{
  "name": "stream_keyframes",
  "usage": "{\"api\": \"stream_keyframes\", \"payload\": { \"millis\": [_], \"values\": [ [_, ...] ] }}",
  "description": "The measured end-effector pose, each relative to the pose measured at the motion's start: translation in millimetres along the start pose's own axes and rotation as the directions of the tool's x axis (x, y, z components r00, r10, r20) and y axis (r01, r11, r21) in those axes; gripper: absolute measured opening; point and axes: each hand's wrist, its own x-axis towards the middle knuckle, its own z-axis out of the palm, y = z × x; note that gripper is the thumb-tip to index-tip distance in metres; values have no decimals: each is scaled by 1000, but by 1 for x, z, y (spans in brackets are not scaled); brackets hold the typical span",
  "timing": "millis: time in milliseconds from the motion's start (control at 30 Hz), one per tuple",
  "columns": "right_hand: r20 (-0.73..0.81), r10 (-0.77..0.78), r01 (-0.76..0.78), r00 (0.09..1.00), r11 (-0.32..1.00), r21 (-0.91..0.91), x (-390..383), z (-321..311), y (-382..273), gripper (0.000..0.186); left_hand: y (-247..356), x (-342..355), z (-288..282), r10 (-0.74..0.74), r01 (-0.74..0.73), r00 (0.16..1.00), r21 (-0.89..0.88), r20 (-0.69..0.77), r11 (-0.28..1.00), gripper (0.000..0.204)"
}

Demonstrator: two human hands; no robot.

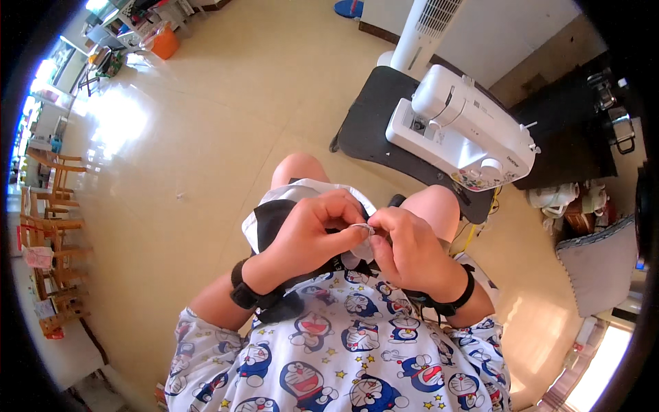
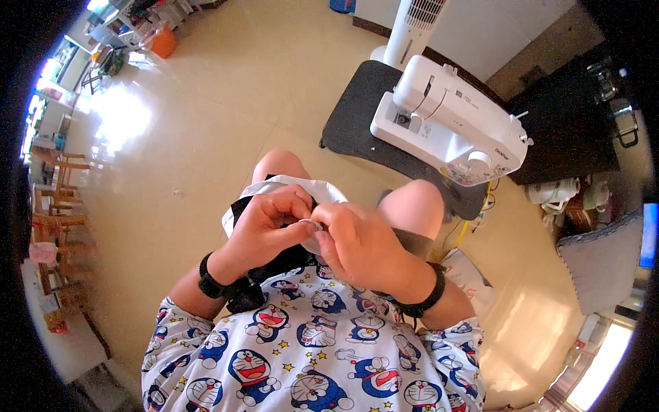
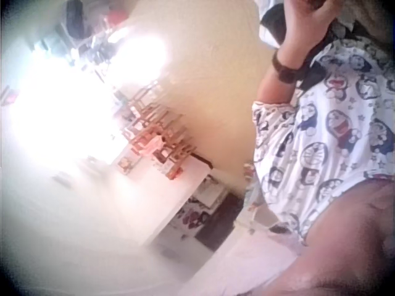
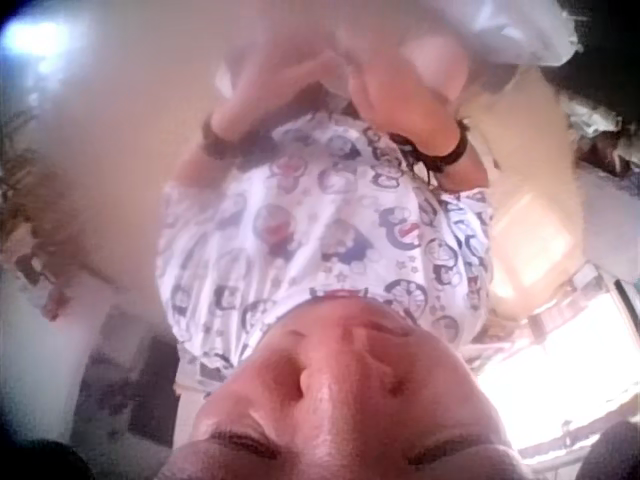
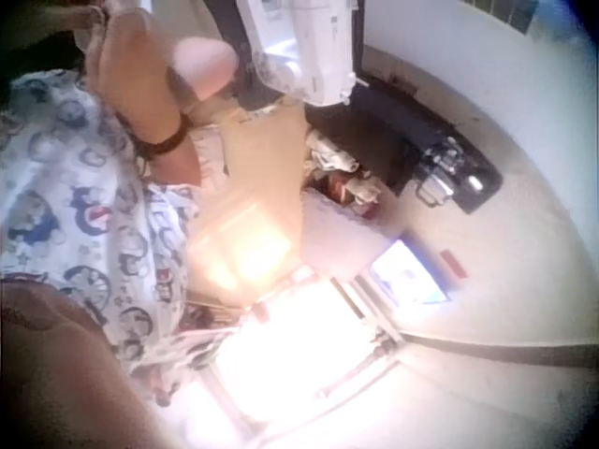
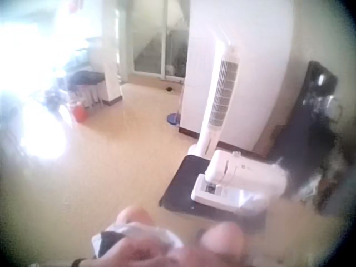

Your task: The person is sewing a black and white piece of fabric by hand using a needle, thread, and a thimble. They repeatedly guide the needle through the material and pull the thread taut to create stitches.

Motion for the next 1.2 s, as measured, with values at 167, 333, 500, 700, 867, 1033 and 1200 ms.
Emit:
{"api": "stream_keyframes", "payload": {
  "millis": [167, 333, 500, 700, 867, 1033, 1200],
  "values": [
    [33, -74, 77, 997, 989, -129, 3, 0, 2, 20, 0, 2, 2, 82, -72, 995, 180, -48, 981, 9],
    [-83, 48, -68, 995, 965, -252, 16, -12, -20, 20, 4, 6, 2, 140, -107, 987, 323, -82, 940, 9],
    [-41, -315, 274, 948, 876, -397, -1, -12, -13, 20, -21, 12, -3, -81, 101, 989, 168, -122, 981, 8],
    [-311, 429, -68, 848, 671, 739, -1, -36, -26, 14, -17, 7, -16, -95, 79, 989, -139, -112, 987, 6],
    [-356, 249, 205, 901, 479, 854, -15, -79, -16, 6, -10, 0, -14, -115, 92, 982, -153, -152, 984, 5],
    [-580, 295, 418, 759, 462, 782, -52, -141, -11, 8, -7, -1, -13, -160, 138, 975, -141, -154, 980, 6],
    [-574, 375, 520, 728, 244, 818, -84, -182, -5, 7, -9, -2, -12, -158, 142, 969, -95, -188, 985, 5]
  ]
}}
